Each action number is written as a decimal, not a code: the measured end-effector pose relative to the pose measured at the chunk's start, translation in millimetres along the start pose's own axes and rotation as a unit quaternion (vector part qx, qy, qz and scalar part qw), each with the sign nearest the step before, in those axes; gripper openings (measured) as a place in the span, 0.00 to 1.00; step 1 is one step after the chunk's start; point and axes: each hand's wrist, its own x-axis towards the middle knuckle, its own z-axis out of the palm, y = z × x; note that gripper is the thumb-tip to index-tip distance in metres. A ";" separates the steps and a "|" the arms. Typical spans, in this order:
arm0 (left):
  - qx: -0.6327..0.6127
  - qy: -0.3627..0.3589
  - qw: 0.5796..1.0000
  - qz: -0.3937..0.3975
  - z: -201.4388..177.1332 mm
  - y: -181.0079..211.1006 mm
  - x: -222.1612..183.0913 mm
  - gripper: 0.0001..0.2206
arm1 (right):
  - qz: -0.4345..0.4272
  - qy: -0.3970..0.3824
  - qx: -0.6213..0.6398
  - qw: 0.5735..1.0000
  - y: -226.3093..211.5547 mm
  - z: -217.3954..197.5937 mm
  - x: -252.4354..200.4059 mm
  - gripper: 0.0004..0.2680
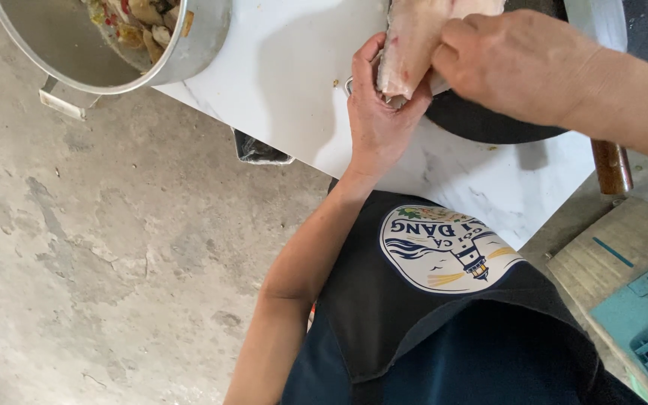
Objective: The person cuts a large fish fillet on a round black board, trimming the belly edge with a cleaver and pulling away skin and trimmings by hand, then slices the fillet crosswise into pieces. Trimmings are set aside on the table and in a nearby pot.
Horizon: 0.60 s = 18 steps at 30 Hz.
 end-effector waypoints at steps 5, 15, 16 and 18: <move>0.076 0.056 0.995 0.015 8.4 4.8 0.4 0.36 | -0.043 -0.038 -0.191 0.980 -11.9 -6.2 1.4 0.06; 0.060 0.042 0.997 0.006 6.1 -6.6 3.7 0.36 | -0.073 -0.056 -0.209 0.974 -9.7 12.8 0.4 0.05; 0.060 0.044 0.997 -0.002 6.2 -6.4 4.4 0.35 | -0.068 -0.040 -0.210 0.975 -8.7 15.0 0.6 0.05; 0.060 0.049 0.997 -0.010 4.2 -6.2 2.9 0.34 | -0.065 -0.023 -0.209 0.975 -5.9 16.0 3.1 0.05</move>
